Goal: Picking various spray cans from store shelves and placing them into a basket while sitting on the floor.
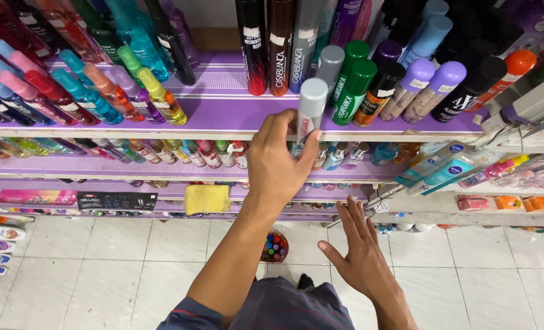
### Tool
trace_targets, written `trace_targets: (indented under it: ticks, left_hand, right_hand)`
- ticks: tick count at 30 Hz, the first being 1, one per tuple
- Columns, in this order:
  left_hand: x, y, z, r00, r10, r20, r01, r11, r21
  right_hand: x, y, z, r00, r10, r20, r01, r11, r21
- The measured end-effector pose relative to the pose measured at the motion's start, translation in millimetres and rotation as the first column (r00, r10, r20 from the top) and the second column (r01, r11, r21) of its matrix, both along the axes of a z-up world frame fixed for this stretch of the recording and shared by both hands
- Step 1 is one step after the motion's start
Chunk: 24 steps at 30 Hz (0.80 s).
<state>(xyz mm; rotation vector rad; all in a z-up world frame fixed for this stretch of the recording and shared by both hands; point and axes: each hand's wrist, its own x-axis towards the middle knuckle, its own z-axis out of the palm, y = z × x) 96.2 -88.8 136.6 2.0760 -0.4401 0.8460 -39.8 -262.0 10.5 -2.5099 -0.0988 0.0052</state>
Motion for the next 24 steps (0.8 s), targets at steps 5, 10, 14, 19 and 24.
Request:
trace_targets:
  ticks: [5, 10, 14, 19, 24]
  left_hand:
    - [-28.1, 19.7, 3.1, 0.990, -0.125, -0.067, 0.122, 0.991, -0.047]
    - [-43.9, 30.9, -24.2, 0.951, -0.286, -0.114, 0.282, 0.958, -0.054]
    - [-61.7, 31.1, -42.4, 0.888, -0.393, -0.239, 0.383, 0.919, -0.088]
    - [-77.5, 26.2, -61.0, 0.838, -0.436, -0.327, 0.432, 0.898, -0.090]
    - [-87.2, 23.7, -72.4, 0.797, -0.491, -0.352, 0.494, 0.865, -0.090]
  right_hand:
    - [1.5, 0.1, 11.0, 1.000, -0.031, -0.003, 0.031, 0.997, 0.071]
    - [2.5, 1.9, 31.9, 0.997, -0.077, -0.004, 0.075, 0.963, 0.261]
    - [3.0, 1.9, 41.2, 0.986, -0.118, 0.115, 0.068, 0.927, 0.369]
    - [3.6, 1.4, 43.9, 0.975, -0.134, 0.177, 0.033, 0.877, 0.479]
    - [2.3, 4.5, 51.0, 0.975, -0.120, 0.189, 0.022, 0.891, 0.453]
